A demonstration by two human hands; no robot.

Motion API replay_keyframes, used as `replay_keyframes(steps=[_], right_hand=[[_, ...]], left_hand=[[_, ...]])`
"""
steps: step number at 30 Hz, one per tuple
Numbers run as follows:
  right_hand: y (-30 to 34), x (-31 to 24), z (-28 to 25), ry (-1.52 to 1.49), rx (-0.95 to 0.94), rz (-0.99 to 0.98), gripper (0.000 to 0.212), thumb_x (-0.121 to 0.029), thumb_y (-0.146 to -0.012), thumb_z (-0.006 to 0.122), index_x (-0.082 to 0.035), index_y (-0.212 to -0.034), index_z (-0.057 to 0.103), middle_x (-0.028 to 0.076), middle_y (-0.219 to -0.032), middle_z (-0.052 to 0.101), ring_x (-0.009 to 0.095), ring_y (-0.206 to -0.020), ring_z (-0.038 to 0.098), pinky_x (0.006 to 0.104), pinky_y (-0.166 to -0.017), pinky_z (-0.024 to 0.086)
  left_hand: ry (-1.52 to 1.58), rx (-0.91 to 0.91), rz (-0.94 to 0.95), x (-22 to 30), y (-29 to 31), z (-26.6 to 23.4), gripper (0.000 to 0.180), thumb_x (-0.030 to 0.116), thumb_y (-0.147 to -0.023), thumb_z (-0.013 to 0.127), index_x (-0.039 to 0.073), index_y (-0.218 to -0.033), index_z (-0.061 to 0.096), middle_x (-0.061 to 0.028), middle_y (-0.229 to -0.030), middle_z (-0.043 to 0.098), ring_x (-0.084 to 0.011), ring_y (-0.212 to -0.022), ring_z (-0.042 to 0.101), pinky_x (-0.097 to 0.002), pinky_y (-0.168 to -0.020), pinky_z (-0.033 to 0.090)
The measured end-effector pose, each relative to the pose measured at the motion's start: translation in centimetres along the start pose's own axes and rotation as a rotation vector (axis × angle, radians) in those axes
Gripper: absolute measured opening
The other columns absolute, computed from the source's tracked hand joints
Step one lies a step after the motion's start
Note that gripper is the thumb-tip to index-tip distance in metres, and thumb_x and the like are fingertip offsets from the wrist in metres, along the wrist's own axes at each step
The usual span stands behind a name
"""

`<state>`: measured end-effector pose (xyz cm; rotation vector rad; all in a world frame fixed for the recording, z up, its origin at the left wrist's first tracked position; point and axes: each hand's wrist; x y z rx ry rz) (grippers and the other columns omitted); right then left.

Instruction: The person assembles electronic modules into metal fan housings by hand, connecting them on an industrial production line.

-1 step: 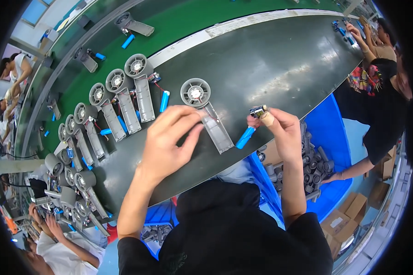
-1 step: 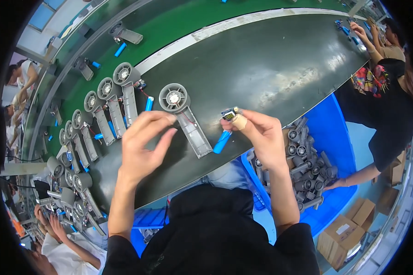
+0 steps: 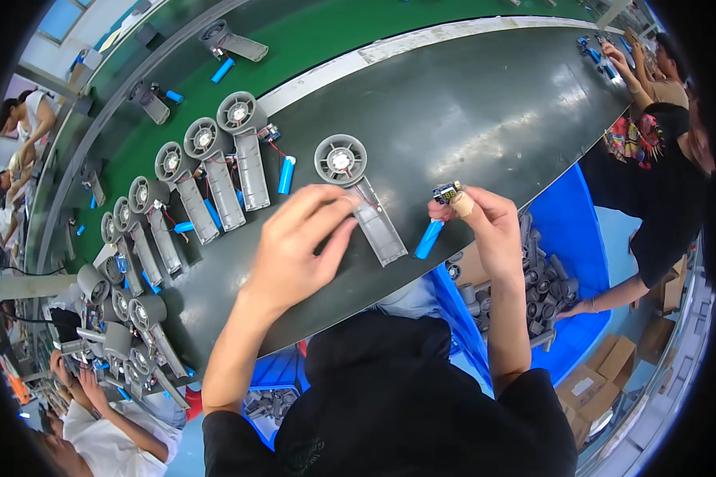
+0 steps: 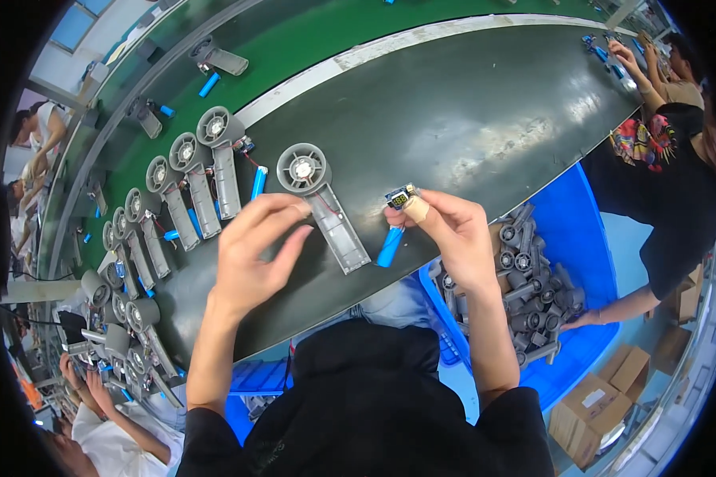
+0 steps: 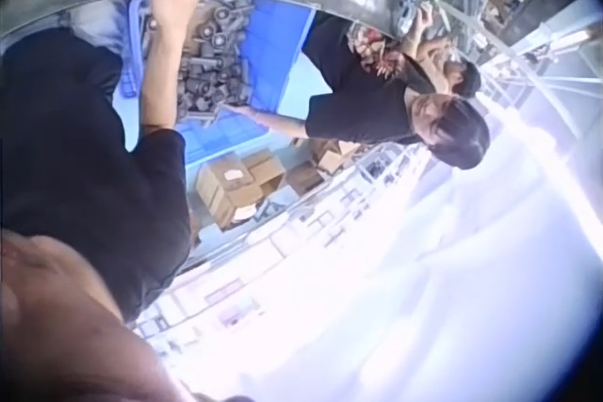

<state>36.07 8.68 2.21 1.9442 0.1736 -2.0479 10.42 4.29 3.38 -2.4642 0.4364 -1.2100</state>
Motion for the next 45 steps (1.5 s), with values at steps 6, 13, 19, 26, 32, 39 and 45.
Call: replay_keyframes(steps=[6,13,19,26,32,39,45], right_hand=[[-1.4,2.1,1.7,-0.062,-0.040,0.198,0.025,-0.015,-0.101,0.056,0.005,-0.111,0.068,0.013,-0.098,0.074,0.013,-0.080,0.067,0.0273,-0.078,0.053],[-2.0,3.2,3.0,-0.136,-0.058,0.204,0.023,-0.009,-0.100,0.057,0.005,-0.115,0.068,0.010,-0.102,0.073,0.010,-0.080,0.066,0.0236,-0.074,0.052],[-3.3,2.6,3.4,0.630,0.076,-0.145,0.026,-0.006,-0.092,0.068,-0.001,-0.117,0.070,0.009,-0.100,0.068,0.013,-0.083,0.065,0.0251,-0.077,0.051],[-4.8,0.9,4.8,0.438,-0.132,-0.269,0.016,-0.004,-0.089,0.069,0.000,-0.105,0.070,0.005,-0.090,0.060,0.011,-0.070,0.051,0.0257,-0.066,0.044],[-5.9,0.6,5.1,0.459,-0.204,-0.079,0.010,-0.009,-0.095,0.063,0.000,-0.095,0.063,0.000,-0.083,0.056,0.008,-0.069,0.049,0.0243,-0.064,0.040],[-7.9,0.0,4.8,0.217,-0.306,0.372,0.016,-0.019,-0.099,0.055,-0.007,-0.092,0.063,-0.010,-0.073,0.046,0.001,-0.069,0.042,0.0201,-0.061,0.033],[-8.1,-1.3,4.3,0.234,-0.391,0.396,0.018,-0.020,-0.099,0.054,-0.006,-0.094,0.065,-0.007,-0.075,0.050,0.003,-0.071,0.044,0.0212,-0.062,0.035]], left_hand=[[-0.108,-0.159,-0.013,-1.1,0.3,3.0,0.025,0.003,-0.079,0.074,0.002,-0.103,0.065,-0.0113,-0.111,0.060,-0.0296,-0.090,0.066,-0.0396,-0.071,0.056],[-0.096,-0.049,-0.011,-2.2,0.1,4.5,0.019,-0.002,-0.082,0.072,0.000,-0.100,0.067,-0.0125,-0.103,0.068,-0.0258,-0.078,0.070,-0.0335,-0.067,0.056],[0.175,0.043,-0.129,-2.7,0.1,4.6,0.015,-0.004,-0.091,0.064,-0.003,-0.107,0.063,-0.0155,-0.097,0.073,-0.0221,-0.089,0.073,-0.0320,-0.073,0.058],[0.354,-0.074,-0.266,-2.9,-0.2,3.8,0.037,-0.004,-0.095,0.059,0.002,-0.129,0.042,-0.0183,-0.094,0.072,-0.0325,-0.089,0.074,-0.0364,-0.072,0.057],[0.259,-0.072,-0.286,-2.4,-0.7,3.5,0.032,-0.005,-0.090,0.065,0.000,-0.118,0.051,-0.0146,-0.096,0.071,-0.0250,-0.084,0.073,-0.0325,-0.070,0.057],[-0.167,0.128,0.207,-4.5,-0.4,5.0,0.028,-0.005,-0.075,0.072,-0.001,-0.102,0.065,-0.0121,-0.096,0.066,-0.0273,-0.080,0.069,-0.0356,-0.067,0.058],[-0.189,0.106,0.223,-4.4,-0.6,4.5,0.030,-0.005,-0.073,0.073,-0.001,-0.101,0.065,-0.0105,-0.095,0.065,-0.0266,-0.079,0.068,-0.0352,-0.066,0.057]])
Point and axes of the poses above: each hand's wrist, its own y-axis away from the middle knuckle, its own z-axis out of the palm, x = y × z
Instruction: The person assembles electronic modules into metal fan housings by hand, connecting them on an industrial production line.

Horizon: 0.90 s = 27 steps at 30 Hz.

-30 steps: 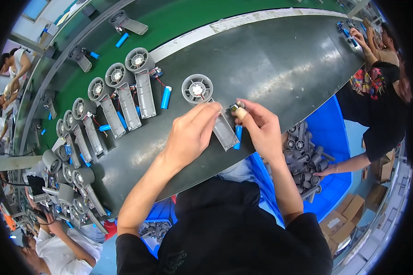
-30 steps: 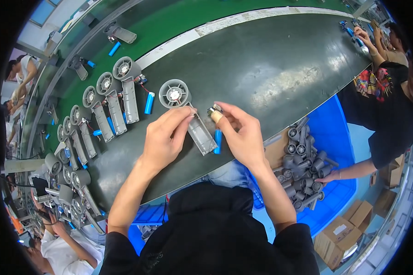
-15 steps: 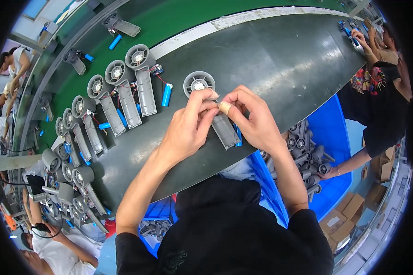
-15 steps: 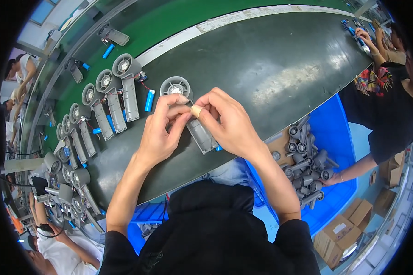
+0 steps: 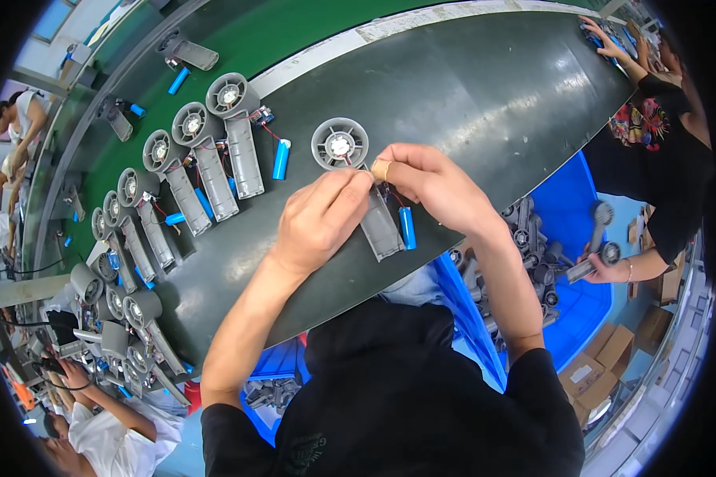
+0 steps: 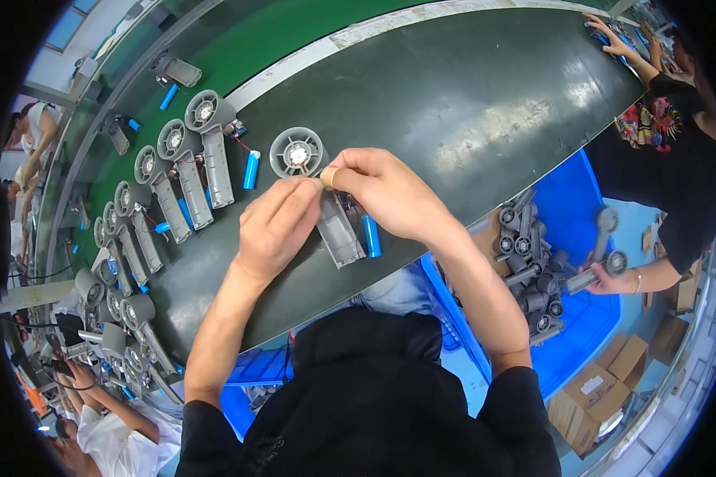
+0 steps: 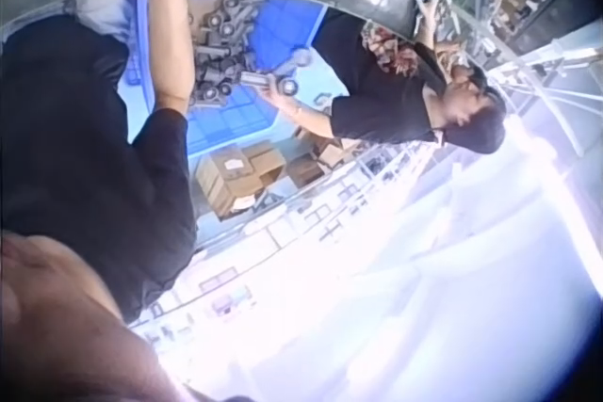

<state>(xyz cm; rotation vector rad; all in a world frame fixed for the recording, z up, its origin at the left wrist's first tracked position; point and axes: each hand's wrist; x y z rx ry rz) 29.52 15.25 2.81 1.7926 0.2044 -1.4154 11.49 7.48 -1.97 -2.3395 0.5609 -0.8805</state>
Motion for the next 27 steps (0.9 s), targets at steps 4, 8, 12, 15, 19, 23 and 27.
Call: replay_keyframes(steps=[4,8,12,15,19,23,27], right_hand=[[0.4,1.8,-1.3,0.243,0.170,-0.265,0.020,-0.014,-0.097,0.056,0.000,-0.107,0.067,0.002,-0.093,0.060,0.010,-0.082,0.058,0.0257,-0.072,0.046],[1.4,1.9,-0.9,0.528,0.060,-0.360,0.029,-0.009,-0.088,0.067,0.002,-0.115,0.066,0.011,-0.102,0.061,0.020,-0.086,0.062,0.0330,-0.076,0.051],[1.0,3.0,0.6,0.669,0.132,-0.367,0.024,-0.008,-0.086,0.068,0.002,-0.109,0.067,0.012,-0.094,0.064,0.022,-0.079,0.064,0.0343,-0.072,0.052],[1.4,2.5,0.3,0.498,0.218,-0.254,0.019,-0.006,-0.088,0.067,0.002,-0.105,0.068,0.011,-0.089,0.064,0.021,-0.076,0.064,0.0340,-0.070,0.051],[1.1,3.5,0.2,0.411,0.255,-0.209,0.021,-0.004,-0.090,0.064,0.001,-0.110,0.067,0.009,-0.085,0.063,0.016,-0.076,0.063,0.0308,-0.071,0.051],[1.1,4.0,0.1,0.313,0.293,-0.253,0.028,-0.004,-0.092,0.060,0.001,-0.120,0.064,0.004,-0.086,0.065,0.010,-0.079,0.062,0.0252,-0.075,0.049],[0.6,4.0,0.8,-0.080,0.232,-0.123,0.025,-0.004,-0.097,0.058,0.004,-0.120,0.064,0.005,-0.102,0.067,0.009,-0.087,0.063,0.0236,-0.078,0.050]], left_hand=[[0.035,0.007,-0.069,0.2,-0.5,0.2,0.027,-0.009,-0.074,0.075,-0.001,-0.099,0.068,-0.0116,-0.089,0.068,-0.0245,-0.072,0.068,-0.0321,-0.062,0.056],[0.092,0.054,-0.131,0.0,-0.3,0.4,0.023,-0.009,-0.075,0.074,-0.001,-0.096,0.069,-0.0105,-0.088,0.068,-0.0196,-0.067,0.066,-0.0285,-0.057,0.053],[0.181,0.055,-0.266,-0.1,0.2,0.0,0.023,-0.006,-0.073,0.075,0.001,-0.094,0.069,-0.0089,-0.087,0.066,-0.0230,-0.071,0.067,-0.0321,-0.061,0.054],[0.230,0.058,-0.318,0.2,0.0,-0.3,0.016,-0.008,-0.078,0.072,-0.001,-0.092,0.071,-0.0049,-0.085,0.067,-0.0074,-0.061,0.058,-0.0219,-0.051,0.046],[0.235,0.070,-0.341,0.1,0.0,-0.3,0.016,-0.007,-0.078,0.073,0.000,-0.092,0.071,-0.0042,-0.084,0.066,-0.0065,-0.059,0.057,-0.0208,-0.049,0.043],[0.234,0.060,-0.338,-0.2,0.5,-0.8,0.015,-0.007,-0.078,0.073,0.000,-0.091,0.071,-0.0039,-0.083,0.066,-0.0064,-0.059,0.056,-0.0211,-0.049,0.043],[0.226,0.040,-0.328,-0.3,0.6,-0.7,0.015,-0.006,-0.078,0.074,0.000,-0.091,0.071,-0.0043,-0.082,0.065,-0.0070,-0.059,0.056,-0.0216,-0.049,0.043]])
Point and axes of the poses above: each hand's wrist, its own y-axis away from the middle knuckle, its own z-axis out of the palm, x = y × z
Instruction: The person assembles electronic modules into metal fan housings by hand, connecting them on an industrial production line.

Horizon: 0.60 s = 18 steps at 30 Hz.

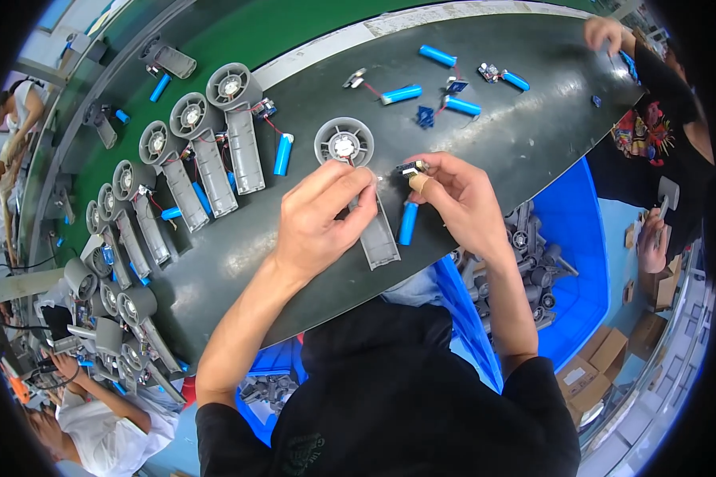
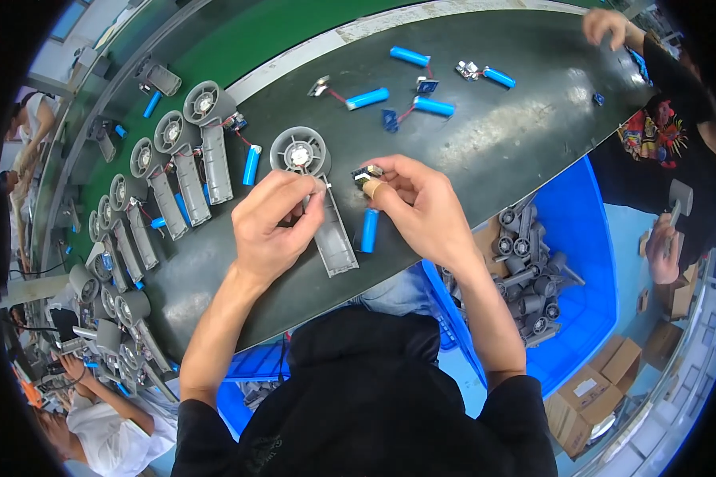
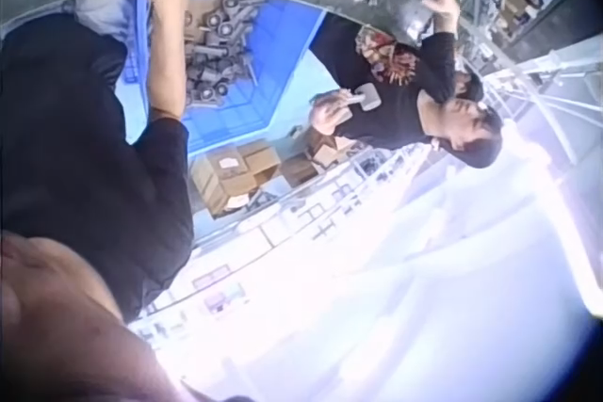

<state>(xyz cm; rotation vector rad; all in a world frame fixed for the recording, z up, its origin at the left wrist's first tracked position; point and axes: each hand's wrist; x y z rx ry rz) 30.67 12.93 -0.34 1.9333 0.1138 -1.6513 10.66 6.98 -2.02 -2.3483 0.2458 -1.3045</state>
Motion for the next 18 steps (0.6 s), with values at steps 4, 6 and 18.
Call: replay_keyframes(steps=[4,6,18], right_hand=[[-0.3,1.0,1.8,-0.110,-0.019,-0.045,0.024,-0.002,-0.098,0.058,0.007,-0.120,0.063,0.008,-0.112,0.066,0.011,-0.095,0.065,0.0250,-0.083,0.052],[-0.4,2.2,3.0,-0.121,0.037,-0.223,0.025,-0.003,-0.094,0.064,0.004,-0.117,0.067,0.008,-0.100,0.070,0.012,-0.092,0.068,0.0257,-0.081,0.054],[0.5,2.0,4.7,0.300,0.240,-0.482,0.031,0.004,-0.088,0.065,0.001,-0.118,0.069,0.010,-0.098,0.070,0.012,-0.082,0.065,0.0248,-0.075,0.051]], left_hand=[[0.008,0.014,-0.002,-0.1,0.1,0.2,0.014,-0.006,-0.078,0.074,0.000,-0.090,0.071,-0.0045,-0.082,0.065,-0.0074,-0.059,0.056,-0.0220,-0.049,0.044],[0.016,0.035,0.010,-0.3,0.4,0.2,0.015,-0.006,-0.077,0.075,-0.001,-0.090,0.070,-0.0045,-0.082,0.065,-0.0079,-0.058,0.056,-0.0224,-0.049,0.044],[0.017,0.121,0.001,0.4,0.3,0.5,0.020,-0.008,-0.067,0.075,0.002,-0.083,0.068,-0.0066,-0.073,0.063,-0.0188,-0.058,0.060,-0.0291,-0.051,0.047]])
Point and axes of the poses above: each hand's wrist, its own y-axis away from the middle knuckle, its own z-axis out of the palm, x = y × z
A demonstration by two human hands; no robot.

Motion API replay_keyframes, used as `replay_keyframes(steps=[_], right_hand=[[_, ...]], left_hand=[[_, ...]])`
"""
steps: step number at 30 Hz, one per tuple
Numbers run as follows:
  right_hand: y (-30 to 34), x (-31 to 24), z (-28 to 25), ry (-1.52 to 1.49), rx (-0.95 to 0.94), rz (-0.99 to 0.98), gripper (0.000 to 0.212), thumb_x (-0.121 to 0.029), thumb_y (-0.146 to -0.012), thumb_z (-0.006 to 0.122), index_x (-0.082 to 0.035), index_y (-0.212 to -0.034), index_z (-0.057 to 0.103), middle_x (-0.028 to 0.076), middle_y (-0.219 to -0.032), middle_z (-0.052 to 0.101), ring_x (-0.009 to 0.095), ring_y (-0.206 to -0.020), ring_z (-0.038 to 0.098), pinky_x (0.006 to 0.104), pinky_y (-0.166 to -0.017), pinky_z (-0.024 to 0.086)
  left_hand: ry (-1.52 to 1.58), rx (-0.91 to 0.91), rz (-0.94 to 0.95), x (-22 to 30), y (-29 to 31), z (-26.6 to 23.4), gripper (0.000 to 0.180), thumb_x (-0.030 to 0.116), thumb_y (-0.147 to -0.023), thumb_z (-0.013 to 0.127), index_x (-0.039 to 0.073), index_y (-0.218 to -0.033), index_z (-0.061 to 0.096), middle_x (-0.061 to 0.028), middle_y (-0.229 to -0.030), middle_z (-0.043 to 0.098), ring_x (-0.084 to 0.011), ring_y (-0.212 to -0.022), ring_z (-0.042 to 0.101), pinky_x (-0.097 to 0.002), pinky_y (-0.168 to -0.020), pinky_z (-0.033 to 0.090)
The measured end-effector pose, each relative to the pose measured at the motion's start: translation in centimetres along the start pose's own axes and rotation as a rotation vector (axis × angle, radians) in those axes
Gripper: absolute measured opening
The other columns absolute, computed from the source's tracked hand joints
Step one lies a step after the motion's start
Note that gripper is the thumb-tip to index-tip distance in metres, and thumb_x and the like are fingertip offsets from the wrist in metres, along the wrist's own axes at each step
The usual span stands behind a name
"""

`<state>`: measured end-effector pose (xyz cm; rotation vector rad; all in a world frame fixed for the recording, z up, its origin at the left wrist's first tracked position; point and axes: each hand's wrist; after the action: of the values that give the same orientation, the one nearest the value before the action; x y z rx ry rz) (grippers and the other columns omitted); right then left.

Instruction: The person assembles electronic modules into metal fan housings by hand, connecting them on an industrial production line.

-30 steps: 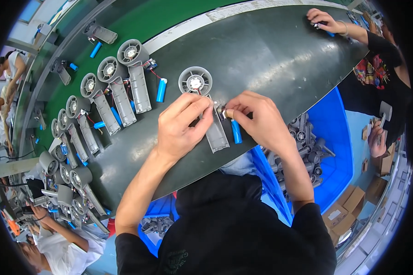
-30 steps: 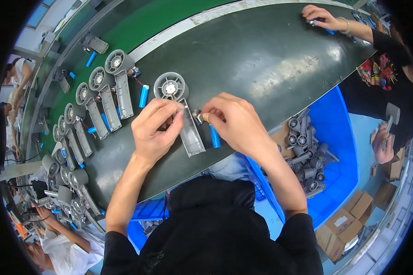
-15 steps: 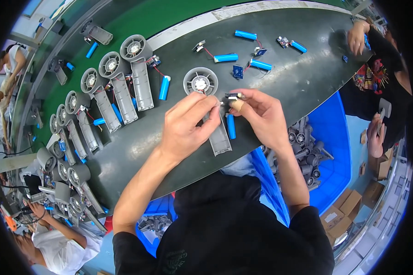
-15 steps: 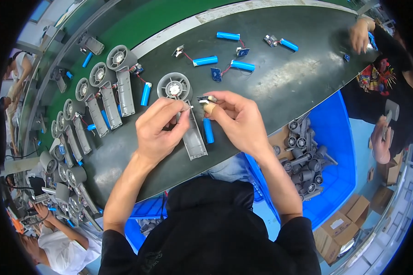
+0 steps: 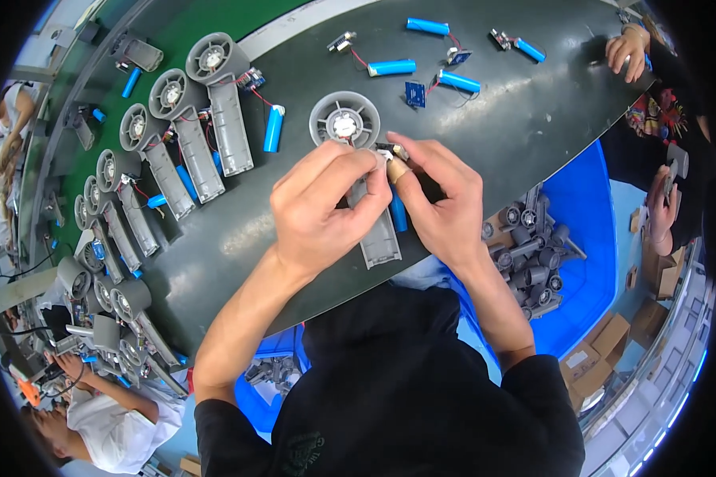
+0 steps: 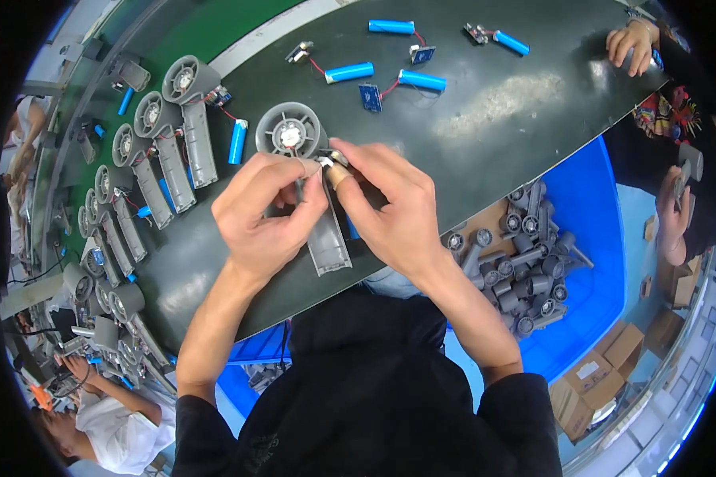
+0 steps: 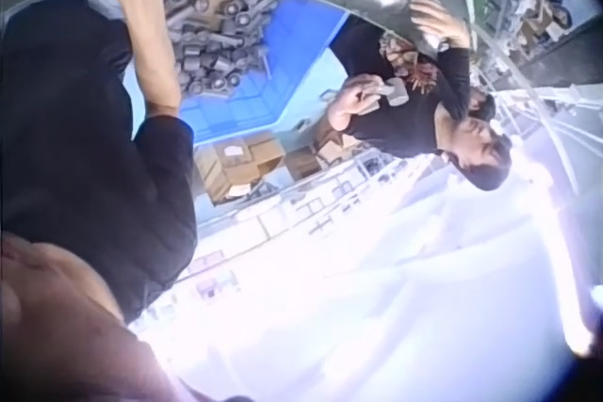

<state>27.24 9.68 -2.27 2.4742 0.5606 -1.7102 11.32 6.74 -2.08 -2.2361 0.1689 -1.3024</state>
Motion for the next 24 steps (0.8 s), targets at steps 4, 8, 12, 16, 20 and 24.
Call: replay_keyframes(steps=[4,8,12,16,20,24], right_hand=[[0.1,0.3,0.0,0.055,0.063,-0.085,0.032,0.001,-0.083,0.070,0.000,-0.116,0.070,0.014,-0.096,0.070,0.024,-0.079,0.069,0.0310,-0.069,0.055],[0.6,0.5,0.2,0.094,0.063,-0.116,0.036,0.008,-0.082,0.067,0.001,-0.117,0.070,0.014,-0.098,0.070,0.021,-0.083,0.069,0.0283,-0.074,0.053],[0.9,0.8,0.0,0.116,0.071,-0.161,0.038,0.009,-0.081,0.067,0.002,-0.117,0.069,0.015,-0.096,0.070,0.022,-0.082,0.070,0.0285,-0.073,0.054],[1.1,0.8,0.1,0.152,0.070,-0.177,0.039,0.009,-0.080,0.067,0.003,-0.118,0.069,0.014,-0.096,0.070,0.021,-0.081,0.070,0.0284,-0.073,0.054],[1.2,0.8,0.4,0.166,0.088,-0.180,0.040,0.010,-0.079,0.068,0.003,-0.118,0.069,0.014,-0.095,0.070,0.021,-0.079,0.069,0.0281,-0.072,0.054],[1.2,0.9,0.4,0.182,0.111,-0.206,0.040,0.009,-0.079,0.070,0.003,-0.118,0.069,0.015,-0.094,0.070,0.021,-0.078,0.068,0.0280,-0.071,0.054]], left_hand=[[-0.017,-0.006,-0.008,0.6,-0.3,0.5,0.019,-0.008,-0.066,0.074,0.002,-0.081,0.068,-0.0066,-0.072,0.063,-0.0193,-0.059,0.061,-0.0293,-0.052,0.049],[-0.023,-0.010,-0.008,0.4,0.1,0.7,0.019,-0.008,-0.066,0.074,0.002,-0.081,0.069,-0.0067,-0.074,0.063,-0.0194,-0.060,0.061,-0.0290,-0.052,0.049],[-0.054,-0.007,-0.004,0.9,0.0,0.9,0.019,-0.008,-0.066,0.074,0.002,-0.081,0.070,-0.0067,-0.077,0.063,-0.0186,-0.061,0.061,-0.0281,-0.053,0.049],[-0.036,-0.024,-0.019,0.7,0.3,0.7,0.018,-0.009,-0.067,0.075,0.000,-0.083,0.070,-0.0066,-0.079,0.064,-0.0160,-0.062,0.061,-0.0261,-0.053,0.049],[-0.006,-0.017,-0.010,0.5,0.5,0.8,0.018,-0.010,-0.068,0.074,-0.001,-0.084,0.071,-0.0070,-0.080,0.065,-0.0144,-0.060,0.060,-0.0246,-0.051,0.049],[-0.011,-0.016,-0.008,0.7,0.5,1.0,0.019,-0.010,-0.069,0.074,-0.001,-0.084,0.071,-0.0073,-0.080,0.065,-0.0139,-0.059,0.060,-0.0242,-0.050,0.048]])
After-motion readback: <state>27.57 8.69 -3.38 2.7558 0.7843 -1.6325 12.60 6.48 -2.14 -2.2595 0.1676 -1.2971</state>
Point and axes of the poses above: each hand's wrist, its own y-axis away from the middle knuckle, its own z-axis out of the palm, x = y × z
